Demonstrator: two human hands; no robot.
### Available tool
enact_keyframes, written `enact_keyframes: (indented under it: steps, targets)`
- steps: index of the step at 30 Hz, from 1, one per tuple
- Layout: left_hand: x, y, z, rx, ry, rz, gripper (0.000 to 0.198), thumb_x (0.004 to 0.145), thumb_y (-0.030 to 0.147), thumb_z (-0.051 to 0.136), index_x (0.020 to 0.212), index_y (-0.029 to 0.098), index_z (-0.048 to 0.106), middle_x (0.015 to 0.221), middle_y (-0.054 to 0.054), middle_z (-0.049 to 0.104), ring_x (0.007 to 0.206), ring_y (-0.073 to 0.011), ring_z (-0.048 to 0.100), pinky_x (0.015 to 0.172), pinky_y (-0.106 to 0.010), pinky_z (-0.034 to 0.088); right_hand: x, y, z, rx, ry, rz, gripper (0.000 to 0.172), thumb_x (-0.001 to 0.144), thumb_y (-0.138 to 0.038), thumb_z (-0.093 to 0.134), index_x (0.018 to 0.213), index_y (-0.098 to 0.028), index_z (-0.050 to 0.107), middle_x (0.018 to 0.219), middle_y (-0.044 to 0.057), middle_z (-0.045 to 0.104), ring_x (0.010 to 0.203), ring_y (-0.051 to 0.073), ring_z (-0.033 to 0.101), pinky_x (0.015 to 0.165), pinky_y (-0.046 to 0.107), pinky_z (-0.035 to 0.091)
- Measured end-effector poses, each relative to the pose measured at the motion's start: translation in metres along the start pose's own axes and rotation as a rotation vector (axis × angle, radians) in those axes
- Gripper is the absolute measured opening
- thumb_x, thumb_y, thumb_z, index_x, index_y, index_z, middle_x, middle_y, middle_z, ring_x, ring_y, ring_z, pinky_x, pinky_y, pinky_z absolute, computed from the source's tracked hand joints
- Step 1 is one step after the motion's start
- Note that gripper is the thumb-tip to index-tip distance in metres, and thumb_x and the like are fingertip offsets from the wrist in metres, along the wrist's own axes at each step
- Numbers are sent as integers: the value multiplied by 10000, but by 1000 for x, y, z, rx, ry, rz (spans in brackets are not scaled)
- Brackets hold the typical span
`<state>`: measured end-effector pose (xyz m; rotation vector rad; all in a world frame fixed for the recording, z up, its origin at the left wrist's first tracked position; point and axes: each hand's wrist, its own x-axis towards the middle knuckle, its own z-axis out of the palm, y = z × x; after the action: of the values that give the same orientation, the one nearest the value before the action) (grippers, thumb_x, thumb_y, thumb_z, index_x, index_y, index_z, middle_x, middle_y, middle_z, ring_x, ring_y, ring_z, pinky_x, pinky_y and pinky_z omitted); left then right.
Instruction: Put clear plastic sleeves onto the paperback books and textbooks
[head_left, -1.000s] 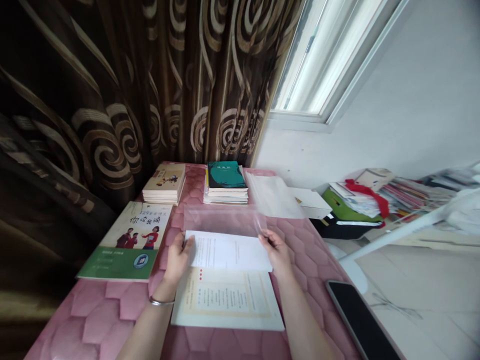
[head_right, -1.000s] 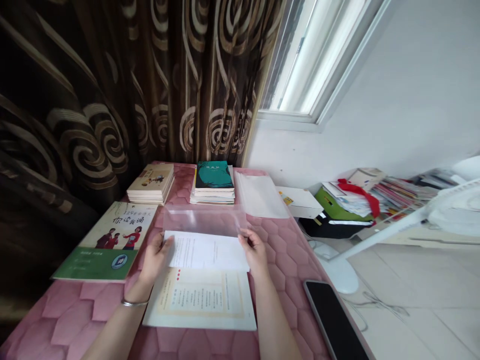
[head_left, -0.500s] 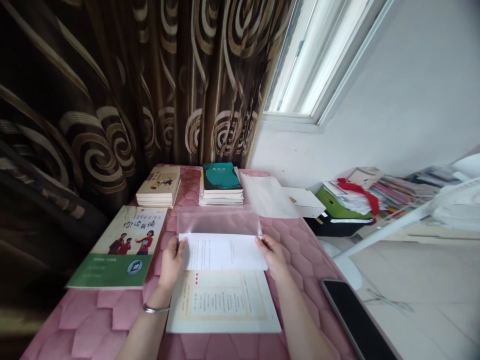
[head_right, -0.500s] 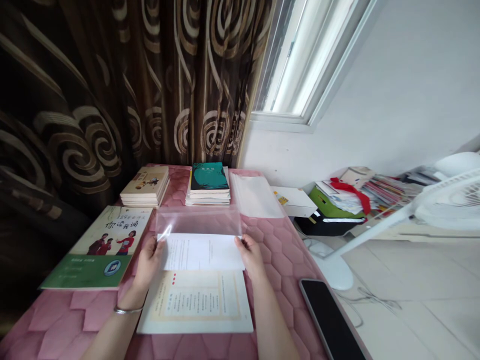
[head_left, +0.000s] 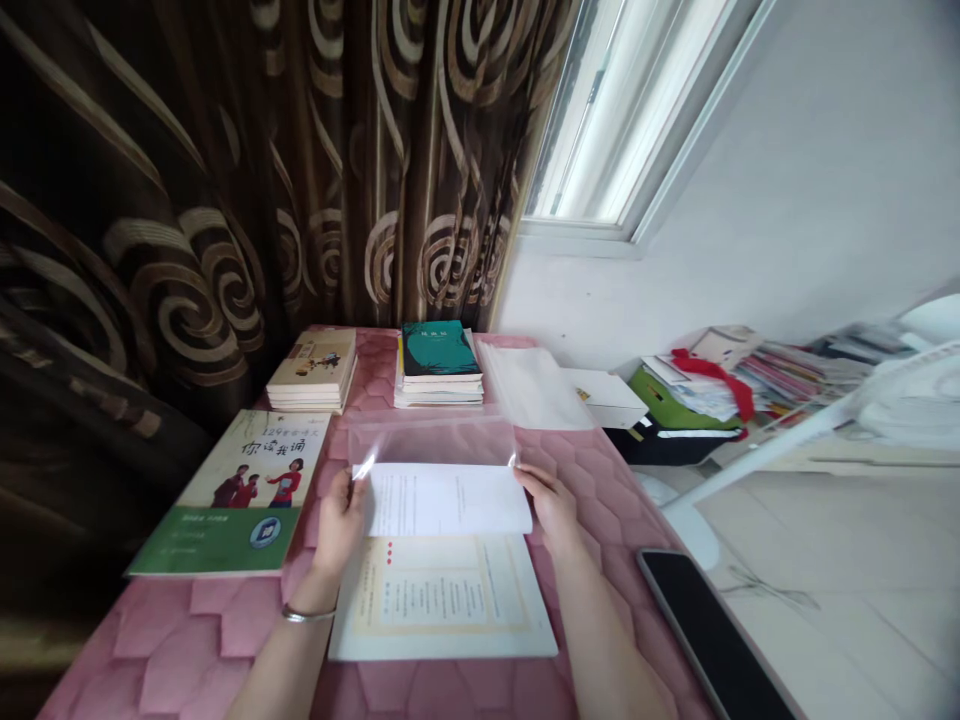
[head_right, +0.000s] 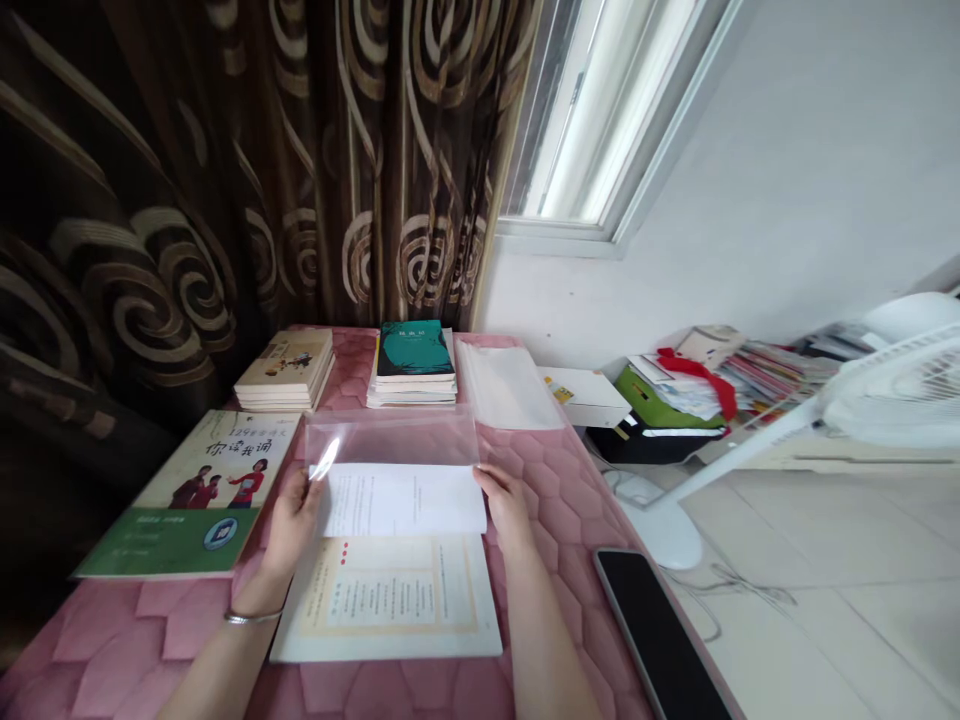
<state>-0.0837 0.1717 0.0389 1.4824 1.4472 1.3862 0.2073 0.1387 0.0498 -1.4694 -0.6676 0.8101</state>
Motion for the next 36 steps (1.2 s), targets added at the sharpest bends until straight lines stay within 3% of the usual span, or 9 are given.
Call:
enact_keyframes:
  steps: [10,17,23,31,36]
  targets:
    - [0,-2,0,24,-14,46,258,813,448,514,771,194,515,656,22,532,602,-130,506,574,-237,408,3,5,-9,48,-173,173,285,494,-389,805,684,-199,710,646,-1,681,581,169,585,528,260,421]
    - [0,1,-1,-19,-21,4,269,792,448,543,806,179,550,719,-3,580,685,-156,553,628,-258,438,-6,-3,-2,98,-166,111,317,510,-437,796,575,-196,602,555,-33,580,527,133,502,488,235,378]
    - [0,7,-2,-56,-30,-40,280,745,428,625,823,162,583,719,-12,613,667,-149,559,609,-247,446,-10,-5,4,134,-78,76,329,489,-444,812,631,-194,653,588,-22,591,543,138,508,499,243,401]
    - [0,1,0,-162,-22,-22,333,759,382,646,1001,173,557,874,-48,653,774,-161,596,675,-253,459,-1,5,-1,137,-113,82,282,496,-398,816,637,-198,676,600,-26,626,559,146,541,511,244,404]
    - [-1,4,0,-110,5,16,299,769,383,626,976,172,576,814,-35,643,718,-148,578,664,-255,457,2,10,-2,192,-104,109,252,499,-357,809,628,-194,666,578,-29,616,542,140,536,494,238,394]
